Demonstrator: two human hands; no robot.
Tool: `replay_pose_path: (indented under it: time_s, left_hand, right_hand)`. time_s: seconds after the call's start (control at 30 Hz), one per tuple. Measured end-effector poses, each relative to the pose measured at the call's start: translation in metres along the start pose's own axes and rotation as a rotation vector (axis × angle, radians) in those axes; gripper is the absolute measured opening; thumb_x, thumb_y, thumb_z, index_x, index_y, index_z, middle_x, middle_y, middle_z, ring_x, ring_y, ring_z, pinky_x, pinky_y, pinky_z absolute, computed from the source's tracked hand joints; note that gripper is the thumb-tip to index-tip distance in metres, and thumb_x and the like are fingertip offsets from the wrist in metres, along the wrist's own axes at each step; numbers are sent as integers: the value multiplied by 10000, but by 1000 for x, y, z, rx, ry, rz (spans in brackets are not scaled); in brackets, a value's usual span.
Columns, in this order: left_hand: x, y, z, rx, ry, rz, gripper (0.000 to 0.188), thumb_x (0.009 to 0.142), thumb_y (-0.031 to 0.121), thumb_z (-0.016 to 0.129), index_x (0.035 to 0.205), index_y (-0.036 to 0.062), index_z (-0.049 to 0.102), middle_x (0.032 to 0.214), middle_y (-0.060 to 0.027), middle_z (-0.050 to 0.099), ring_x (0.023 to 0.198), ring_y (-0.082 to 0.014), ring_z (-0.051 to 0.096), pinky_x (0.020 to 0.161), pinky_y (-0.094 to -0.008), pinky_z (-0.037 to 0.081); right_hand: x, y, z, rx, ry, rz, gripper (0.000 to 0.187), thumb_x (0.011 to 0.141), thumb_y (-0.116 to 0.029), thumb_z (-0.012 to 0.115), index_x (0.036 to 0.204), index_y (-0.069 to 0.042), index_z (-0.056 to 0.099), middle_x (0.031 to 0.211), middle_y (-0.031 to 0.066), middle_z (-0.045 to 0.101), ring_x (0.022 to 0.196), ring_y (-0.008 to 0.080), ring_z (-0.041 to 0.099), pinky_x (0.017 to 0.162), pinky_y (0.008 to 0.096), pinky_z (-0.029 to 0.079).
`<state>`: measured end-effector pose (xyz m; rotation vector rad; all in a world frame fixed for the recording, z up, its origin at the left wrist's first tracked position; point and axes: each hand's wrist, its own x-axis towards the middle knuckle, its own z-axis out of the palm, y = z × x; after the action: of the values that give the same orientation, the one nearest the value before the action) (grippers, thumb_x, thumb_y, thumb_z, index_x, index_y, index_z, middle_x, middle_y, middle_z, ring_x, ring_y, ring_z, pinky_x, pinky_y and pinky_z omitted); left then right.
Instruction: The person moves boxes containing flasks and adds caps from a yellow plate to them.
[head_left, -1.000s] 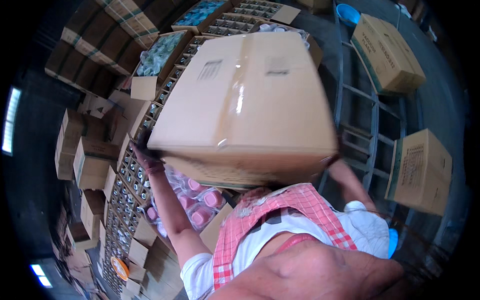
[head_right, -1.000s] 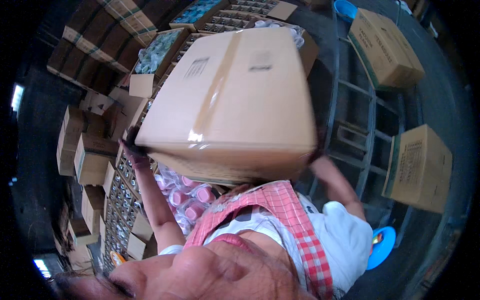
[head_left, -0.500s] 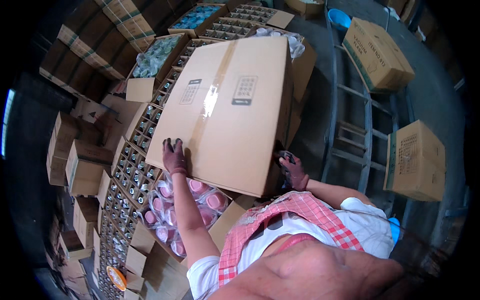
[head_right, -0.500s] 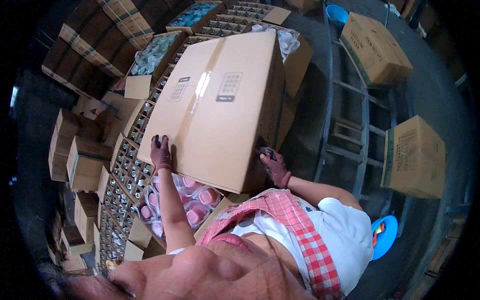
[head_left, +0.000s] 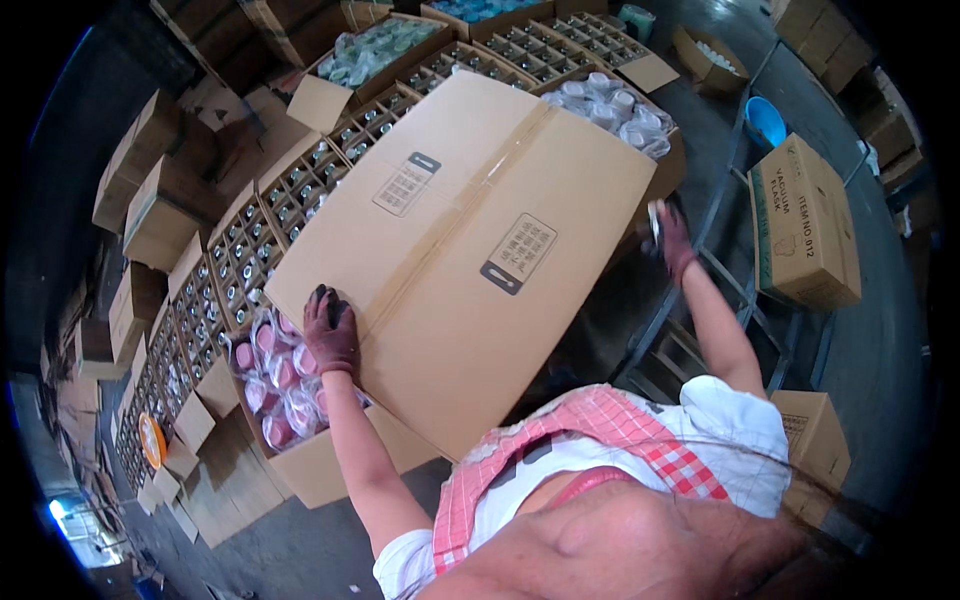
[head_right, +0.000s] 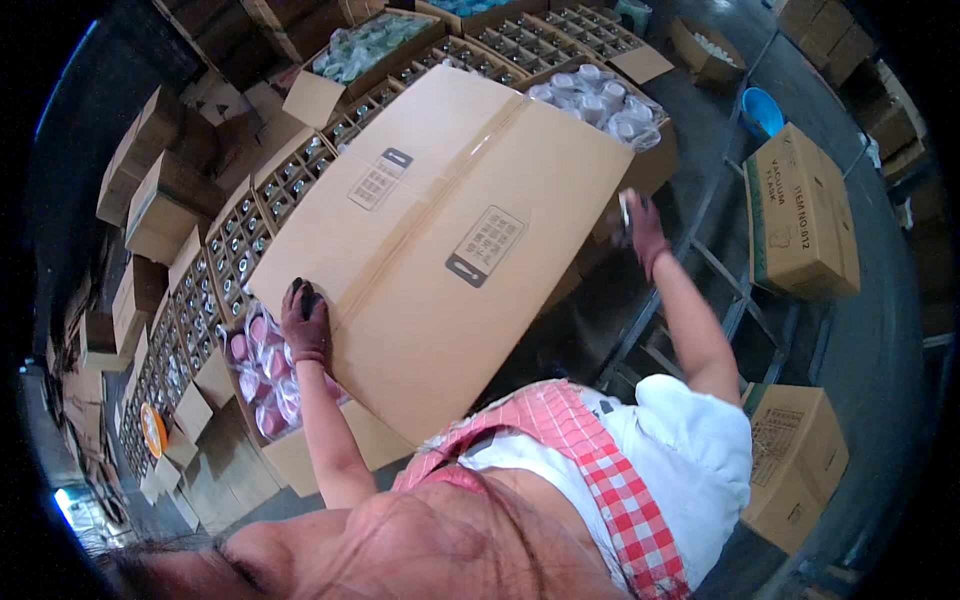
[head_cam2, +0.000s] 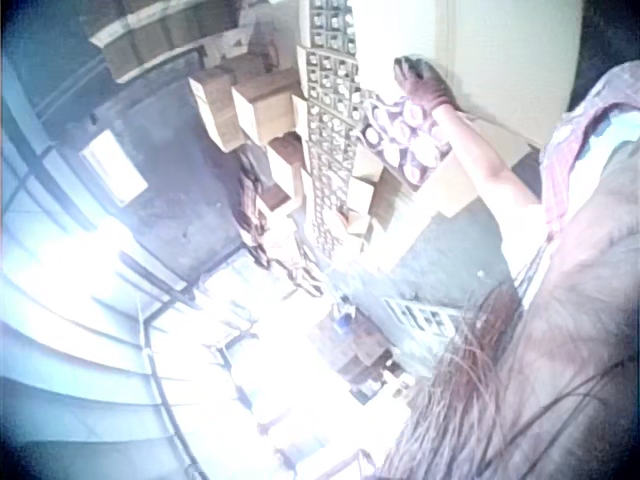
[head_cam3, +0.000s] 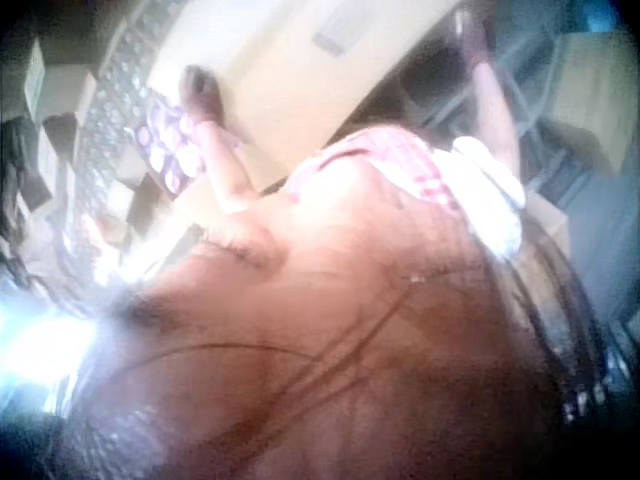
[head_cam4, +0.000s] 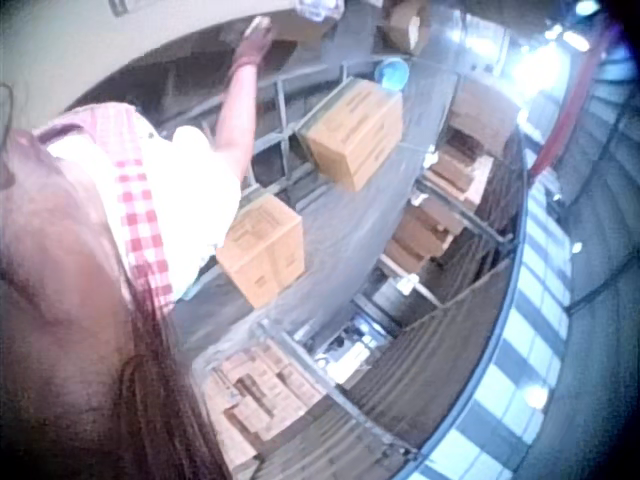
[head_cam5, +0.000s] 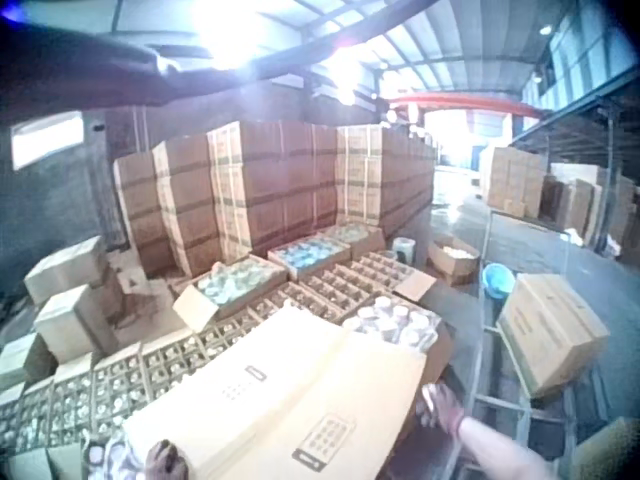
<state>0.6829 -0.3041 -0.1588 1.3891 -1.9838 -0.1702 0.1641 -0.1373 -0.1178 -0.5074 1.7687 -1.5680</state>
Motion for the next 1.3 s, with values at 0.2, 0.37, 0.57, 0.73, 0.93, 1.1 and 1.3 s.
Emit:
replay_pose_path:
  time_s: [0.2,0.37,0.57,0.73,0.93,1.1,1.3]
  left_hand:
    - [-61,33,-21,113,120,-401,499,642,193,643,1085,26,485,1125,-162,476,1035,-306,451,889,-351,351]
    - [-113,55,-11,-47,160,-831,620,695,210,611,1187,-53,341,1154,-184,447,1059,-283,438,893,-328,336]
    - [-111,67,-10,-106,221,-986,562,704,169,594,1184,-22,373,1091,-162,506,961,-237,507,829,-301,381]
    - [-109,69,-11,-80,248,-1107,462,707,210,597,1081,-33,479,1009,-162,553,908,-236,527,785,-297,400]
    - [-80,119,-18,236,142,-1303,446,738,310,553,1023,-31,523,940,-171,579,864,-264,543,765,-322,401]
    - [-105,124,-14,197,197,-1347,439,759,334,519,1025,-15,529,935,-160,584,865,-255,546,761,-325,404]
    - [-141,138,-26,-222,376,-1413,416,756,312,534,1063,32,528,1000,-93,575,889,-180,534,750,-290,415]
  right_hand:
    - [128,-58,1,-194,-73,-146,115,741,-158,514,768,-55,558,649,44,576,469,125,519,406,255,419]
    - [234,-37,24,-627,-43,-322,170,680,-194,603,767,-48,605,612,-9,556,503,78,495,453,234,390]
    - [273,-70,102,-873,-166,-348,208,655,-241,606,721,-44,598,598,48,580,486,124,519,451,270,394]
    - [331,-43,149,-990,-346,-476,236,666,-281,572,700,-48,592,605,70,590,514,163,544,497,288,417]
    - [372,-12,149,-746,-791,-437,262,678,-283,565,744,-30,578,687,106,593,638,187,554,585,308,424]
    - [381,4,122,-600,-1019,-242,231,690,-242,580,725,-15,557,614,8,532,571,80,426,543,257,379]
    - [323,-44,106,-1143,-909,-267,309,701,-282,559,835,-4,580,793,162,599,720,270,570,653,351,416]
